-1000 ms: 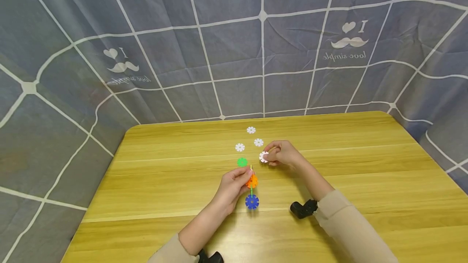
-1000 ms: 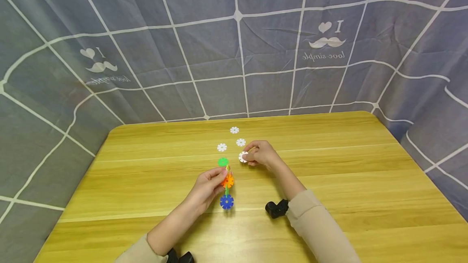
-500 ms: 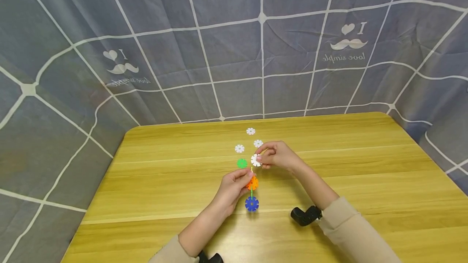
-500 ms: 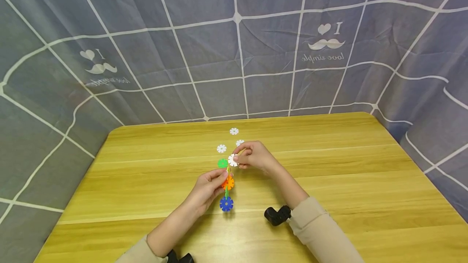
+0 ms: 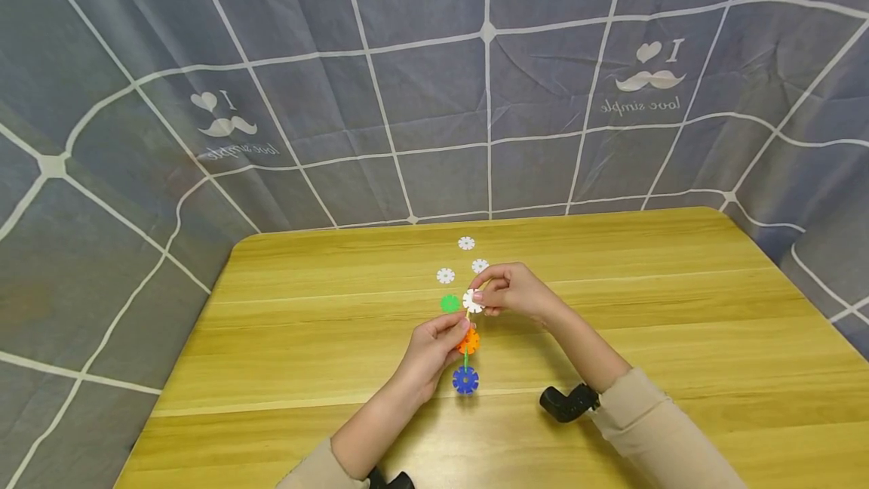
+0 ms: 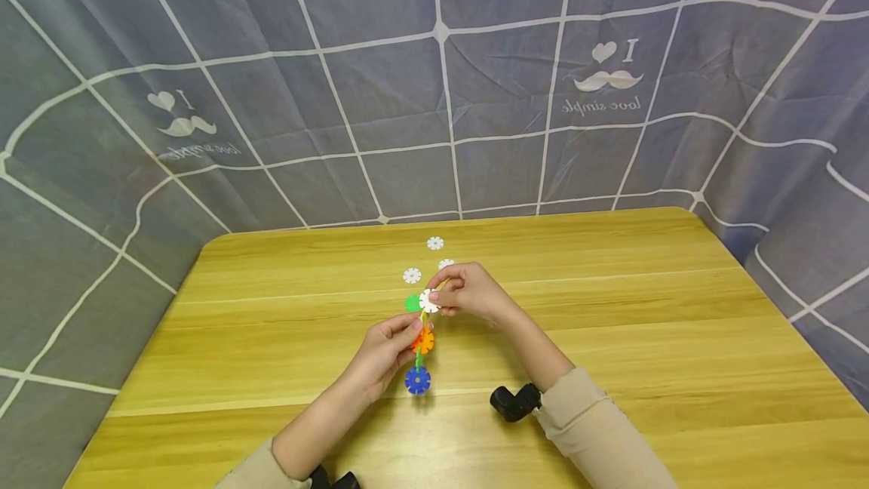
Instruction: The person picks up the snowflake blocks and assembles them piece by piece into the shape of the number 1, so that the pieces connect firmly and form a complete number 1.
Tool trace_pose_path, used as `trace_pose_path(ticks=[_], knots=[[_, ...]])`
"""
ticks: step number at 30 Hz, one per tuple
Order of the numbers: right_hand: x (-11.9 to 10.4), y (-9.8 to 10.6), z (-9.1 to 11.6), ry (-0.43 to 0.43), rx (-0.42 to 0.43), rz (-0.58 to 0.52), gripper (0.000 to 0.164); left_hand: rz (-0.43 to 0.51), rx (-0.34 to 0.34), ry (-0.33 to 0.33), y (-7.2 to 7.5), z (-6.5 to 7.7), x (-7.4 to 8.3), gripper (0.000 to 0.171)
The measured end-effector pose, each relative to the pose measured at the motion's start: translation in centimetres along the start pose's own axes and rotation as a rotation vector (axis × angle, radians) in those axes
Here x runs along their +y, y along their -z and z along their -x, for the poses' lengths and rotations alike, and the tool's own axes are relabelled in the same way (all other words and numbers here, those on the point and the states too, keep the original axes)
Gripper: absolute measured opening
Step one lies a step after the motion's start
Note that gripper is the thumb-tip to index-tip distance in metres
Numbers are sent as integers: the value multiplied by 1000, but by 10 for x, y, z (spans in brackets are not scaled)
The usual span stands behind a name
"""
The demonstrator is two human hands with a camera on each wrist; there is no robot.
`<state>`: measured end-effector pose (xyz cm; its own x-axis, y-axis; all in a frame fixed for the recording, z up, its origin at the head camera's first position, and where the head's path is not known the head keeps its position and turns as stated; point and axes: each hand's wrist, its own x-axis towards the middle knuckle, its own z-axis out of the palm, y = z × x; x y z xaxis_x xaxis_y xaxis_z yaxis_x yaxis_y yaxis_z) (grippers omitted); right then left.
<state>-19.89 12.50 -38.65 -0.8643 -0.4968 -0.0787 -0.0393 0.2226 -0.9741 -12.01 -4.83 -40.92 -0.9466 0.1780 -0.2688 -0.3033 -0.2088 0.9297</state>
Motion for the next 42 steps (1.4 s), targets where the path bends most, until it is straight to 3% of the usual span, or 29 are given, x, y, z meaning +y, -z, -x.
trace_pose_path(ticks=[11,29,42], knots=[[-9,2,1,52,-39,68,14,-14,-19,-16,-2,2,0,39],[-15,-4,1,137,-149,214,8,-69,22,-41,-4,7,-3,33],[-14,-12,4,45,-99,90,8,12,50,-114,-9,12,-3,33]])
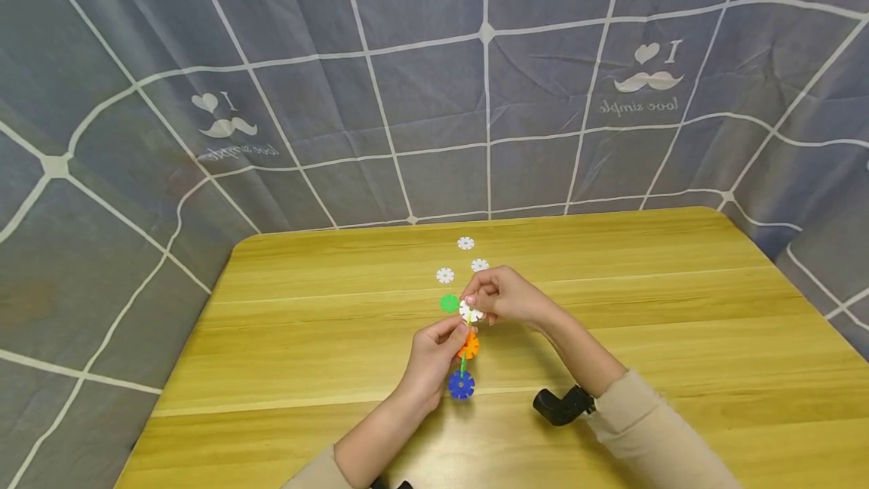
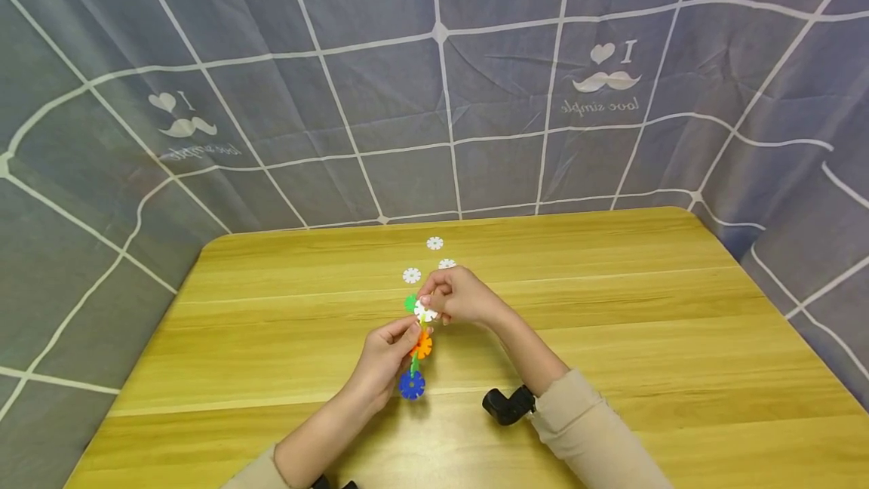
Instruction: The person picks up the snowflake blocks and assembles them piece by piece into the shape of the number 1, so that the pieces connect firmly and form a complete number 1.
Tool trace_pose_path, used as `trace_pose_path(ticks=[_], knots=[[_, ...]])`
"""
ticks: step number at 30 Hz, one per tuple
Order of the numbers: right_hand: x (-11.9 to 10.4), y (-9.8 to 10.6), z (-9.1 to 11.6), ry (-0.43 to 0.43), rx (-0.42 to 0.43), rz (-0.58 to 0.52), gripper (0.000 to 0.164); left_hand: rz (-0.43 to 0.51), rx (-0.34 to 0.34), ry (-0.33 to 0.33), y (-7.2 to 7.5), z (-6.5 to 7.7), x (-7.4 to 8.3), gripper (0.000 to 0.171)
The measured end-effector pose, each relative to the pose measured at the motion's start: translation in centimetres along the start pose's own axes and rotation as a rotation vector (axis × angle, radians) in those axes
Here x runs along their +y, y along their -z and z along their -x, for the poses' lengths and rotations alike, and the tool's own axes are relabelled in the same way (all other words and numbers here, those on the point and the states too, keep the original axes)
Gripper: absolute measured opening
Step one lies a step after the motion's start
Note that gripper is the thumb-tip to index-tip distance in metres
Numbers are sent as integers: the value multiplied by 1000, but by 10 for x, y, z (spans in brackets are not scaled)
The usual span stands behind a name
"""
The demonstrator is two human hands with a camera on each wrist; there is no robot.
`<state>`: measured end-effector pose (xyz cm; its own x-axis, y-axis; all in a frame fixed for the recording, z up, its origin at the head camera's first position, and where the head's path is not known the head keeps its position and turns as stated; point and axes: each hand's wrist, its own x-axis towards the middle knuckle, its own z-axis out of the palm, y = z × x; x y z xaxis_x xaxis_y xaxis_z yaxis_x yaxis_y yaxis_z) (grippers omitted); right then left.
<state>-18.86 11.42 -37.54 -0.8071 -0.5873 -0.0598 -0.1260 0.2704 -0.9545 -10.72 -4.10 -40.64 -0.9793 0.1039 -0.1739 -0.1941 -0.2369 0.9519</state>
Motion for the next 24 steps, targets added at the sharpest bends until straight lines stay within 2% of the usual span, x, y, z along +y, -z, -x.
trace_pose_path(ticks=[9,14,19,24], knots=[[7,0,2,15,11,-49,17,48,18,32,-2,-2,0,34],[6,3,4,10,-36,-103,25,94,24,46,-3,-3,1,35],[7,7,6,25,-80,-97,29,95,27,54,-3,-5,2,31],[8,7,5,24,-91,-88,28,125,23,70,-2,-8,3,30]])
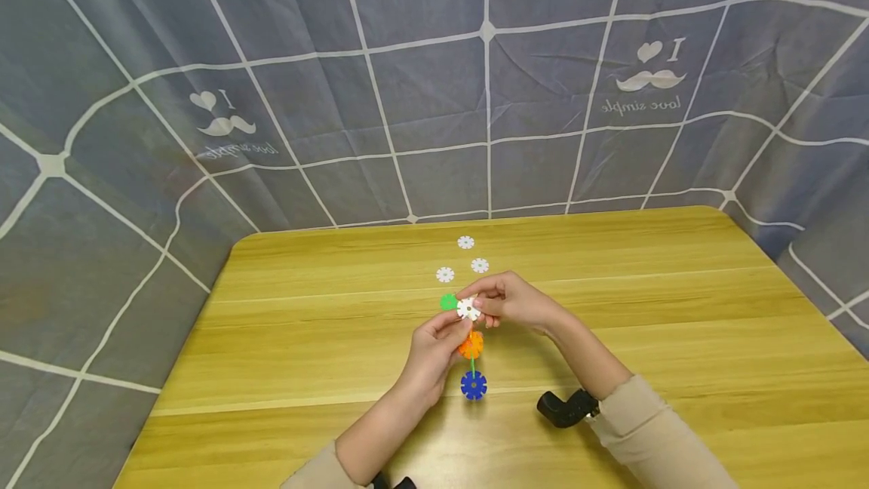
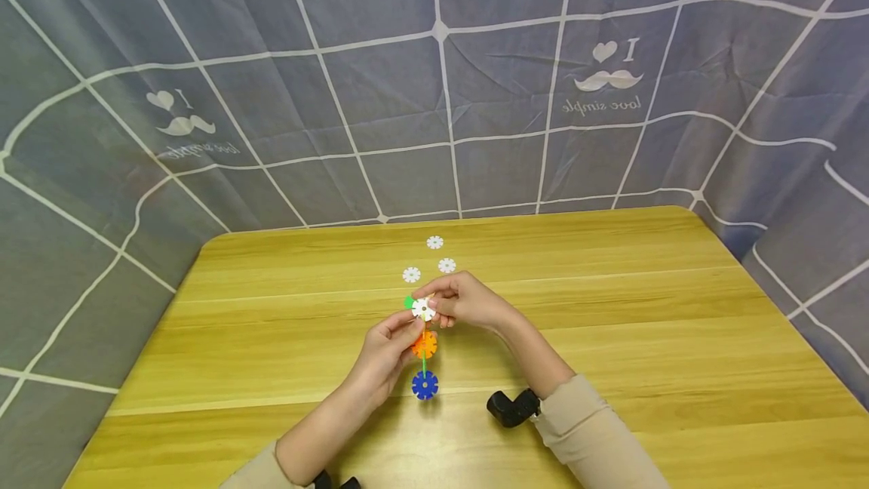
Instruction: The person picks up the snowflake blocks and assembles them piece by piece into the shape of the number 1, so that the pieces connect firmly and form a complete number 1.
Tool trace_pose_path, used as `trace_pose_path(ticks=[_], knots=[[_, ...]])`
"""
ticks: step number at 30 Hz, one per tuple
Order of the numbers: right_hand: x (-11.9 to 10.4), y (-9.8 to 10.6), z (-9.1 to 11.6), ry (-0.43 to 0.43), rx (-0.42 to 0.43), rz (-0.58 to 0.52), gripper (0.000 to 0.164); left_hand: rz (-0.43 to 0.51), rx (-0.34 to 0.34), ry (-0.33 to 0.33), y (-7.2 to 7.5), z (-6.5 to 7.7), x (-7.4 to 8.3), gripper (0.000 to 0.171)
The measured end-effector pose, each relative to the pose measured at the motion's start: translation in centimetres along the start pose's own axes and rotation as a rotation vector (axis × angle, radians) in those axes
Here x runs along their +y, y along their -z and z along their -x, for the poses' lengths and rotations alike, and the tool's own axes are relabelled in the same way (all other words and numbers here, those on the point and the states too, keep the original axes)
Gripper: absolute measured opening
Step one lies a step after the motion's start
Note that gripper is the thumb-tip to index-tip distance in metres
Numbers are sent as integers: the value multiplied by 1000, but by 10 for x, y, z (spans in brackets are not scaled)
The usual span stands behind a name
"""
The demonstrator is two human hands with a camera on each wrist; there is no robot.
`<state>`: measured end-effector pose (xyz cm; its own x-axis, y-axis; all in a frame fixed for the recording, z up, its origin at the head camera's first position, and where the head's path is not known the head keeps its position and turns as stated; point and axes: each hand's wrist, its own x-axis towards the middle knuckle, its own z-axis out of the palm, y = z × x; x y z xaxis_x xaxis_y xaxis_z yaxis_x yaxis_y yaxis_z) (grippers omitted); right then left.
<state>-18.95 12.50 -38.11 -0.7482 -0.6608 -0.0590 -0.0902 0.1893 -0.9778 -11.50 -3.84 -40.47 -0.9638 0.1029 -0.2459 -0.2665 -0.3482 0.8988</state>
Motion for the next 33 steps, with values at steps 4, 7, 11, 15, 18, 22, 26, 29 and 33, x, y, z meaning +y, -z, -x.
trace_pose_path(ticks=[4,7,11,15,18,22,26,29,33], knots=[[2,-1,0,-6,4,-9,27,34,1,9,0,-2,1,30],[2,-2,1,-11,22,-11,25,35,-4,14,0,-3,1,31],[3,-4,1,-25,46,-21,17,36,-15,28,-1,-5,3,31],[3,-6,2,-32,52,-38,14,20,-8,51,0,-5,3,27],[4,-7,3,-31,54,-38,15,6,-3,61,0,-5,3,26],[5,-7,4,-25,63,-36,16,2,-2,68,0,-6,3,27],[7,-5,4,-29,60,-49,18,-5,3,73,1,-7,2,26],[9,-3,5,-38,60,-59,20,-4,11,77,2,-7,2,25],[12,1,5,-54,75,-79,25,2,20,78,3,-7,1,22]])
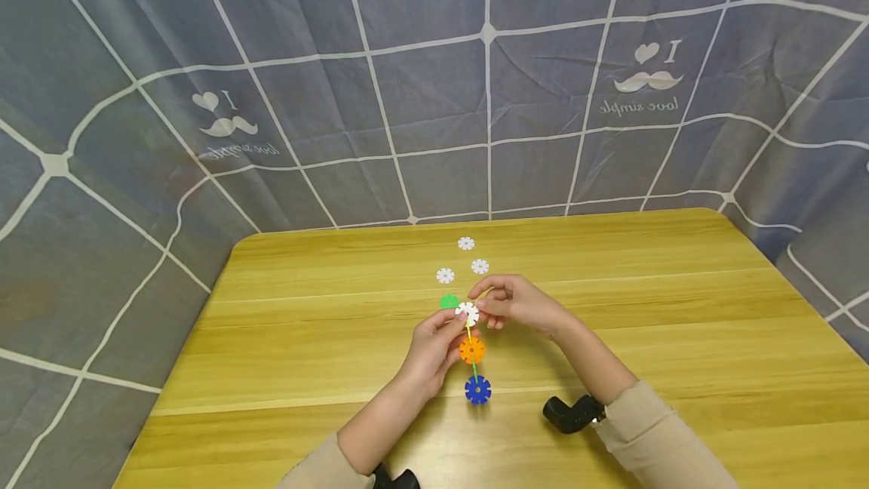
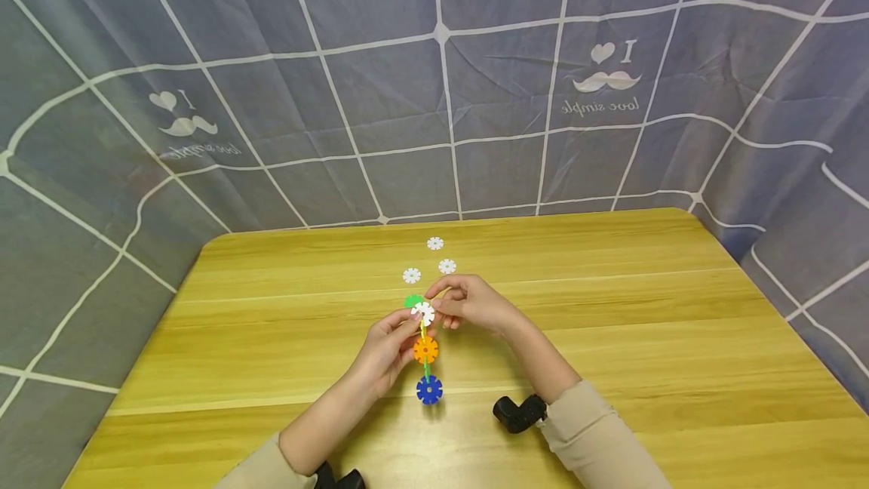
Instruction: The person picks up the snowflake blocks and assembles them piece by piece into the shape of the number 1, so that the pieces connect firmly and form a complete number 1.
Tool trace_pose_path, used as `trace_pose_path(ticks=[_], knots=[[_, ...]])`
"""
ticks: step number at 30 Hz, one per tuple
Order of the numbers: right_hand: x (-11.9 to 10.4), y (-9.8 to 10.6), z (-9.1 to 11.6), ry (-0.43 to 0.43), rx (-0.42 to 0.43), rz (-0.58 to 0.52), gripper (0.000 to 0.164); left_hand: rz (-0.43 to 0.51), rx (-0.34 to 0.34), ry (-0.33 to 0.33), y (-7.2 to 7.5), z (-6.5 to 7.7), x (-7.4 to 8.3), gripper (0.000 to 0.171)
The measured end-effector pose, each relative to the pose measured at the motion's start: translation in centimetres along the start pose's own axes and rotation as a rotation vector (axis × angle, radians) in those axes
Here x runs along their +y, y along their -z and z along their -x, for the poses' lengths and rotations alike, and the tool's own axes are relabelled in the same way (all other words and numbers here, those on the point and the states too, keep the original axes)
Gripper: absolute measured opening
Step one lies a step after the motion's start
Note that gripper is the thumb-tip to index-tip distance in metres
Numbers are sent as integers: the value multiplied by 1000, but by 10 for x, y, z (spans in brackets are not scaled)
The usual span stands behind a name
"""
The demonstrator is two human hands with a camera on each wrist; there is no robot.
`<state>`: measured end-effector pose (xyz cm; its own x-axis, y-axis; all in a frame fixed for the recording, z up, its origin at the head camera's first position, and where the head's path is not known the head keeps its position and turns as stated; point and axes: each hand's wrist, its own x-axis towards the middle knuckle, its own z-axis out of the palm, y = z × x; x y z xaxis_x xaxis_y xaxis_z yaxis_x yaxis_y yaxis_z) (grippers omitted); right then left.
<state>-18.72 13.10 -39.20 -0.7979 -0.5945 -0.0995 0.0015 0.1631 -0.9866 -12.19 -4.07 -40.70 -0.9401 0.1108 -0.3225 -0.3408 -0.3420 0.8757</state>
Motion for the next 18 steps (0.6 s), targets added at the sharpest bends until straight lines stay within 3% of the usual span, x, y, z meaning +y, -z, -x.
trace_pose_path(ticks=[10,18], knots=[[20,22,-12,-99,145,-90,34,35,-7,-12,2,-1,-3,19],[32,32,-28,-159,295,6,34,25,1,-12,2,-2,-3,17]])
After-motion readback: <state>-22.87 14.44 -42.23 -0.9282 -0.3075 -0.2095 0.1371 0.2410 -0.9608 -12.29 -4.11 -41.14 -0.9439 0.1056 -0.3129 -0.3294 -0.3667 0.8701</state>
